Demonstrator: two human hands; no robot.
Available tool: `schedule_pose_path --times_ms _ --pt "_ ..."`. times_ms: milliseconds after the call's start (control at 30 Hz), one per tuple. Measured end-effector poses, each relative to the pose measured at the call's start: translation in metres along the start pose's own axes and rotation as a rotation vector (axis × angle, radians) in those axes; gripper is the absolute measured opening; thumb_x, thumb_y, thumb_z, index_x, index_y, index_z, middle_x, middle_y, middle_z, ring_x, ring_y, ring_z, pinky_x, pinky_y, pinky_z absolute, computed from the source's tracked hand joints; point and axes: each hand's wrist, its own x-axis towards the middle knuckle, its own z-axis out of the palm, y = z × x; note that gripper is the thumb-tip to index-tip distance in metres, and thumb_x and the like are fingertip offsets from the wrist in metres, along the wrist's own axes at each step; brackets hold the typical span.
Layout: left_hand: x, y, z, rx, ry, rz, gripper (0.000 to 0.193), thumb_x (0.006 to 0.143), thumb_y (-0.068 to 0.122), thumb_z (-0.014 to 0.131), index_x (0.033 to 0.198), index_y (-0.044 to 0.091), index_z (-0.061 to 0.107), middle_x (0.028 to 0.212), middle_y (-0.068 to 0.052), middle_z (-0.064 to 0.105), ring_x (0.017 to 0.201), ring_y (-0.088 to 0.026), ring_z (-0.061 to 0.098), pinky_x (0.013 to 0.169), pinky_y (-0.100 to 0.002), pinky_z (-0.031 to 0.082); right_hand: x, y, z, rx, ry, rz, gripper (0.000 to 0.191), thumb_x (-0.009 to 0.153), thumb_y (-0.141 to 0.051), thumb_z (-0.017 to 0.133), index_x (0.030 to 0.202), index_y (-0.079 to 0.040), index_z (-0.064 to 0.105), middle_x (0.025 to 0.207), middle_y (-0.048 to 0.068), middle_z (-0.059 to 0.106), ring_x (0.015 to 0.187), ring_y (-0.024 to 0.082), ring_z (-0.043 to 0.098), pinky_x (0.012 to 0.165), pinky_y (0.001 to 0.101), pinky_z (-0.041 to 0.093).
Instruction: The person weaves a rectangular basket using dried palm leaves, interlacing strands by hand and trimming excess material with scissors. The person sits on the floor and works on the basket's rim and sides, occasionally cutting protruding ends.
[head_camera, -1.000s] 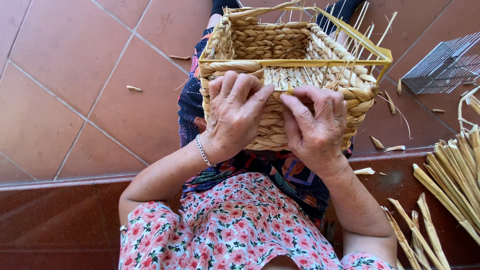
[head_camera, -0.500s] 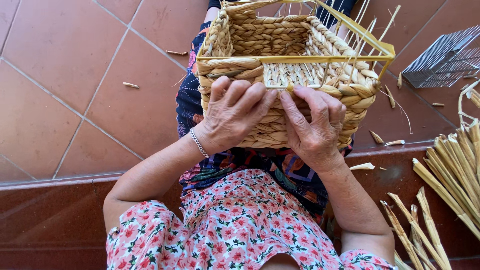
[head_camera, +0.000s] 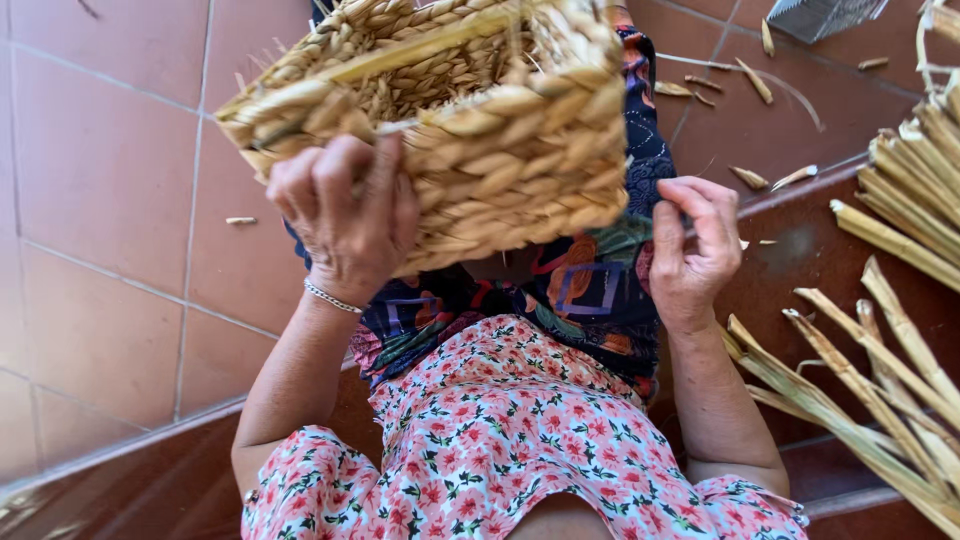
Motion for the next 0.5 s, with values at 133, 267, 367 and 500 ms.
schedule_pose_path --times_ms 133,267,367,500 --pt "0.023 -0.013 0.002 0.047 -0.031 -0.080 0.043 0.107 0.033 0.067 0.143 0.009 0.067 0.128 -0.009 0.050 0.124 -0.031 0.043 0.111 -0.048 0.034 -0.007 0.015 -0.001 0.049 -0.091 -0.025 0.018 0.103 0.007 0.068 0.119 -0.001 0.070 0.121 0.011 0.066 0.100 0.016 0.065 0.088 0.0284 0.054" --pt "0.034 -0.024 0.007 0.027 -0.049 -0.069 0.038 0.113 0.033 0.063 0.139 0.005 0.065 0.130 -0.011 0.049 0.124 -0.031 0.042 0.112 -0.048 0.033 -0.004 0.023 0.013 0.140 -0.134 0.020 0.019 0.100 0.005 0.070 0.118 0.000 0.070 0.119 0.011 0.067 0.095 0.013 0.066 0.084 0.0271 0.055" --pt "0.035 -0.020 0.012 -0.011 -0.030 -0.059 0.039 0.114 0.032 0.062 0.141 0.005 0.066 0.132 -0.011 0.050 0.124 -0.031 0.043 0.112 -0.048 0.034 0.009 0.036 0.026 0.271 -0.168 0.102 0.019 0.103 0.000 0.065 0.122 0.000 0.068 0.119 0.008 0.066 0.097 0.012 0.066 0.087 0.0262 0.055" --pt "0.029 -0.008 0.009 0.005 -0.028 -0.065 0.041 0.114 0.033 0.064 0.142 0.004 0.068 0.131 -0.011 0.051 0.124 -0.032 0.043 0.110 -0.048 0.034 0.030 0.051 0.044 0.641 -0.242 0.368 0.028 0.110 -0.014 0.055 0.133 -0.001 0.062 0.126 0.002 0.064 0.108 0.010 0.066 0.091 0.0253 0.054"
